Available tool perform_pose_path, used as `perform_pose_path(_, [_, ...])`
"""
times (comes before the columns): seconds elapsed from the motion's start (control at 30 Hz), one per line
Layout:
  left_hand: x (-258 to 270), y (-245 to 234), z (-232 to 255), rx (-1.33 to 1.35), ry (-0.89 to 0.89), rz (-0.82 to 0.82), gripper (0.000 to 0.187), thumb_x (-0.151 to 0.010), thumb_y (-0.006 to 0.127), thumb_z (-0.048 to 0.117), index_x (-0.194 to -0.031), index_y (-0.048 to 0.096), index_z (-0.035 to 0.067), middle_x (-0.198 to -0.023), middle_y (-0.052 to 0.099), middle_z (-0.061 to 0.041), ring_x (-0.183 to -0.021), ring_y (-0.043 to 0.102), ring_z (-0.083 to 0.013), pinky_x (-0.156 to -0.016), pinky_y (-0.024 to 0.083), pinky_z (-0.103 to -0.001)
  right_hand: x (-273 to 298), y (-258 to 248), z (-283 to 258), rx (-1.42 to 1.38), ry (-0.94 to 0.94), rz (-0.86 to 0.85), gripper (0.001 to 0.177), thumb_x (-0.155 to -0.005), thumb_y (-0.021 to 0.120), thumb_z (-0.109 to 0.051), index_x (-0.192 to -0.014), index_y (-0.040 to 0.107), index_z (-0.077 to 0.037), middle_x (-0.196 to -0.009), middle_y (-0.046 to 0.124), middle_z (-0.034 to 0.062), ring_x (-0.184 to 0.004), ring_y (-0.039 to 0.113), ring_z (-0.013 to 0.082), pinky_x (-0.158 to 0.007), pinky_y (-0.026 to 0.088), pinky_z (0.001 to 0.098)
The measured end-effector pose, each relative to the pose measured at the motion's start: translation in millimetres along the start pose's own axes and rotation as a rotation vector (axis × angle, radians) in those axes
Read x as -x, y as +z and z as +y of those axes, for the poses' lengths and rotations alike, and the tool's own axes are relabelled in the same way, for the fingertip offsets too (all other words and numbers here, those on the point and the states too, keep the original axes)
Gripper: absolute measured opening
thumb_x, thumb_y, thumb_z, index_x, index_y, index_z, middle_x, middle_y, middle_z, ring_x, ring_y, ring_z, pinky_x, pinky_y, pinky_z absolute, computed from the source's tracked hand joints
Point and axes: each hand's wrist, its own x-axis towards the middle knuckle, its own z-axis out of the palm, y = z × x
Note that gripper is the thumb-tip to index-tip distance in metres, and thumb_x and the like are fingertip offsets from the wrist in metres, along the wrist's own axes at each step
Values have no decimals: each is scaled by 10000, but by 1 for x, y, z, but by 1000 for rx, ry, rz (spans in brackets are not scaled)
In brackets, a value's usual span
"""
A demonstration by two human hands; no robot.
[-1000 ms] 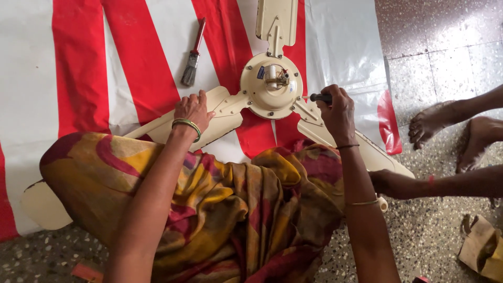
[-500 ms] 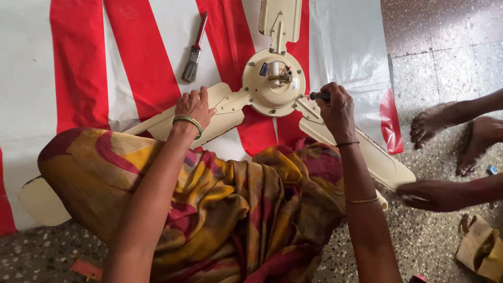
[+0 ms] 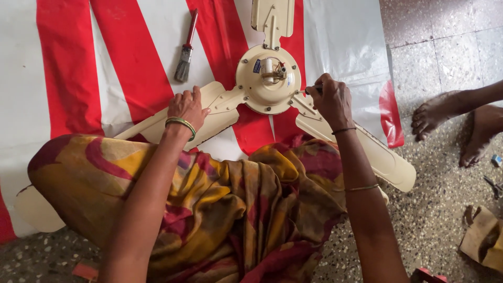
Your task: The person attaches a fan blade to the ceiling fan motor housing using a screwdriver. They align the blade, insert screws, and tighten them to secure the blade to the central hub.
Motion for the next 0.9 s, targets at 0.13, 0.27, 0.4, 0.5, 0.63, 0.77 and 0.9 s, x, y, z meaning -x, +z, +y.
perform_pose_path(0.13, [0, -1, 0, -16, -2, -4, 787, -996, 617, 481, -1556, 313, 17, -1353, 573, -232, -1216, 566, -376, -1057, 446, -478, -3, -2, -7, -19, 36, -9, 218, -935, 773, -207, -942, 684, -8, -645, 721, 106, -533, 722, 194, -557, 566, 313])
perform_pose_path(0.27, [-1, 0, 1, -10, -8, -12, 796, -988, 622, 476, -1558, 303, 22, -1353, 570, -220, -1217, 562, -376, -1056, 440, -478, -5, 1, -11, -39, 68, 25, 200, -941, 760, -191, -903, 686, -9, -617, 720, 100, -512, 714, 189, -566, 565, 308])
perform_pose_path(0.4, [-1, 1, 1, -11, -5, -6, 797, -987, 625, 471, -1561, 303, 22, -1345, 575, -219, -1213, 565, -375, -1059, 437, -475, -7, 6, -14, -67, 179, 65, 246, -954, 749, -202, -844, 679, 6, -627, 716, 91, -480, 702, 197, -553, 557, 300])
perform_pose_path(0.5, [0, 1, 0, -21, -2, -14, 801, -987, 627, 475, -1564, 309, 20, -1343, 581, -217, -1211, 571, -373, -1060, 444, -468, -11, 8, -12, -60, 273, 70, 266, -971, 733, -225, -824, 694, -7, -603, 710, 103, -467, 692, 196, -543, 552, 303])
perform_pose_path(0.63, [2, 0, -1, -20, 19, 24, 806, -975, 636, 478, -1555, 320, 15, -1347, 580, -220, -1206, 573, -376, -1058, 446, -464, -2, 6, -1, -141, 265, 65, 219, -968, 758, -213, -908, 685, -15, -712, 732, 102, -536, 725, 219, -589, 557, 299])
perform_pose_path(0.77, [2, 3, -3, 0, 2, 20, 792, -984, 629, 485, -1550, 329, 18, -1355, 577, -218, -1223, 569, -373, -1057, 448, -471, 18, 3, 9, -140, -121, 181, 344, -771, 823, -36, -1054, 636, 18, -873, 718, 148, -816, 718, 293, -691, 555, 380])
perform_pose_path(0.9, [3, 2, -4, 6, -6, 16, 799, -975, 627, 487, -1544, 319, 18, -1368, 557, -227, -1244, 549, -376, -1041, 454, -474, 33, -4, 7, -239, -97, 150, 298, -810, 778, 13, -1068, 631, -12, -1023, 675, 151, -909, 737, 289, -783, 605, 375])
